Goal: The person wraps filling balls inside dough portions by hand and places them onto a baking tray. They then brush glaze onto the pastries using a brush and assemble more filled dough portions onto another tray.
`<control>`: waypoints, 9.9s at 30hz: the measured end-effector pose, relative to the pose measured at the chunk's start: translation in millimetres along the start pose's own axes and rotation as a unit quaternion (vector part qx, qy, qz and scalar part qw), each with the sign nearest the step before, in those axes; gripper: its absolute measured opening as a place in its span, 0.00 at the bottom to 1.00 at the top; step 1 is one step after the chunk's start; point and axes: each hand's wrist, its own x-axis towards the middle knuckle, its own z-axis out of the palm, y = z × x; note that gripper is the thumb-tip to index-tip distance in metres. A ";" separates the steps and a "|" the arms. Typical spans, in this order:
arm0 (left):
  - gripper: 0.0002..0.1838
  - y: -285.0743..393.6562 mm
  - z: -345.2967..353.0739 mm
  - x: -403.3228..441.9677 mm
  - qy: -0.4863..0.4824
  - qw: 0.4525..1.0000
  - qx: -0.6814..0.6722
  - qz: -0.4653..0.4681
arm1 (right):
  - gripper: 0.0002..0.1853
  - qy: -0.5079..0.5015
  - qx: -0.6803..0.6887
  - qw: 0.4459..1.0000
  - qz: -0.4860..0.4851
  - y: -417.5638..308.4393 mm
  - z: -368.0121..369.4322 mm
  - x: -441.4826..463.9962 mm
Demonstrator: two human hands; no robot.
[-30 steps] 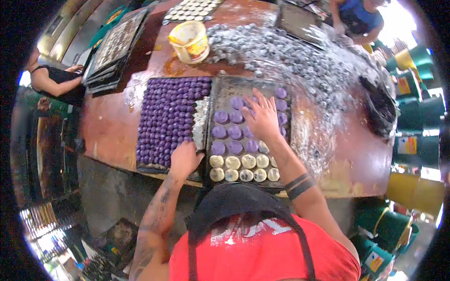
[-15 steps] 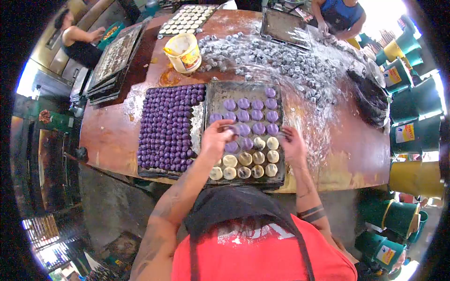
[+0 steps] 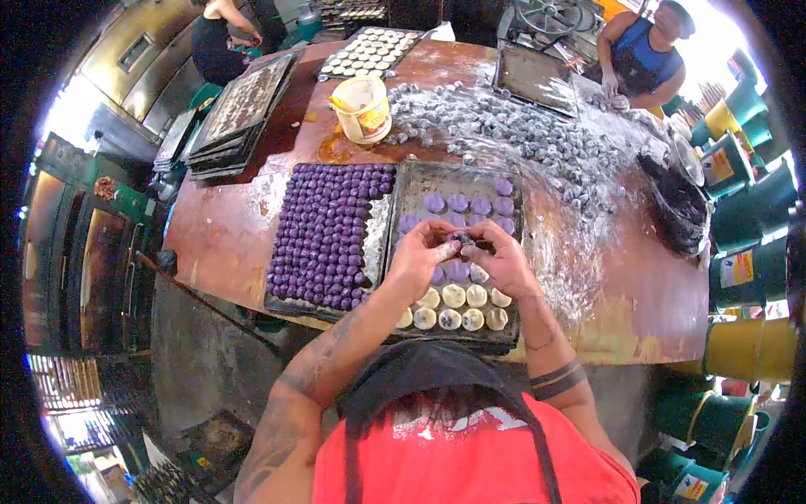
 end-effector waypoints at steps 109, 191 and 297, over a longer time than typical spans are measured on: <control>0.12 -11.8 -97.2 24.3 0.144 0.982 0.112 0.041 | 0.09 0.081 0.016 0.987 0.135 15.4 -13.3 -29.3; 0.14 -11.8 -64.6 25.5 0.195 0.972 0.092 -0.090 | 0.17 0.108 0.037 0.992 0.053 51.8 -5.8 35.6; 0.14 6.7 -30.1 -16.7 0.032 0.997 0.063 -0.017 | 0.20 -0.043 0.073 0.993 0.076 -10.0 39.2 -7.1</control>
